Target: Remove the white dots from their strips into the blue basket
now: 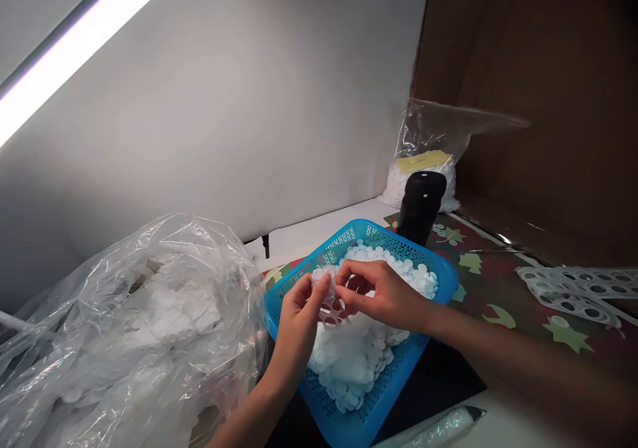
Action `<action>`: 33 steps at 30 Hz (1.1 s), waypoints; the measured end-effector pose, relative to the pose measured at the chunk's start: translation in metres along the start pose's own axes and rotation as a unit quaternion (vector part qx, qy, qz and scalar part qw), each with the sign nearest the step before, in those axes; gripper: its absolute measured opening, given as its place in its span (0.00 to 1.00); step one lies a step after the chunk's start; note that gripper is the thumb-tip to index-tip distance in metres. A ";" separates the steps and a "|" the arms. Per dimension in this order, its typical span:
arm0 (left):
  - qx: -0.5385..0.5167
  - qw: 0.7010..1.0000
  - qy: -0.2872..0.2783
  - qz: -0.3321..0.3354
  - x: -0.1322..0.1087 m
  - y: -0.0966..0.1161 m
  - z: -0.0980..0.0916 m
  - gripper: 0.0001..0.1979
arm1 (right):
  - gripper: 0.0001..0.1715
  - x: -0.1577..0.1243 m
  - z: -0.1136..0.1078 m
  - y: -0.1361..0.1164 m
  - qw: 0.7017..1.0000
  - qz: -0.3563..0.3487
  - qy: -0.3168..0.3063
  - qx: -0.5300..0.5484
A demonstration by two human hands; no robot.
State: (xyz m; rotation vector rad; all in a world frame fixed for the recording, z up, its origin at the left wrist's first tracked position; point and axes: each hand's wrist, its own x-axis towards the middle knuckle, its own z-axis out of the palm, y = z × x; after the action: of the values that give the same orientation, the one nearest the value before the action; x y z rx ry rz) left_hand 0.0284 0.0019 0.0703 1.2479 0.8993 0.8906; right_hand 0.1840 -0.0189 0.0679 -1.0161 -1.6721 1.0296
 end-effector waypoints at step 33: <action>-0.174 0.979 0.081 -0.072 0.005 0.001 0.001 0.13 | 0.09 0.001 -0.004 0.005 0.985 0.067 0.031 0.157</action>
State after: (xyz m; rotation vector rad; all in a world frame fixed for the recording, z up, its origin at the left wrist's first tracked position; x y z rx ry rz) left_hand 0.0313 0.0066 0.0706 0.8084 0.9051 0.9942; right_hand 0.1888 -0.0151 0.0647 -0.9497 -1.3520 1.2889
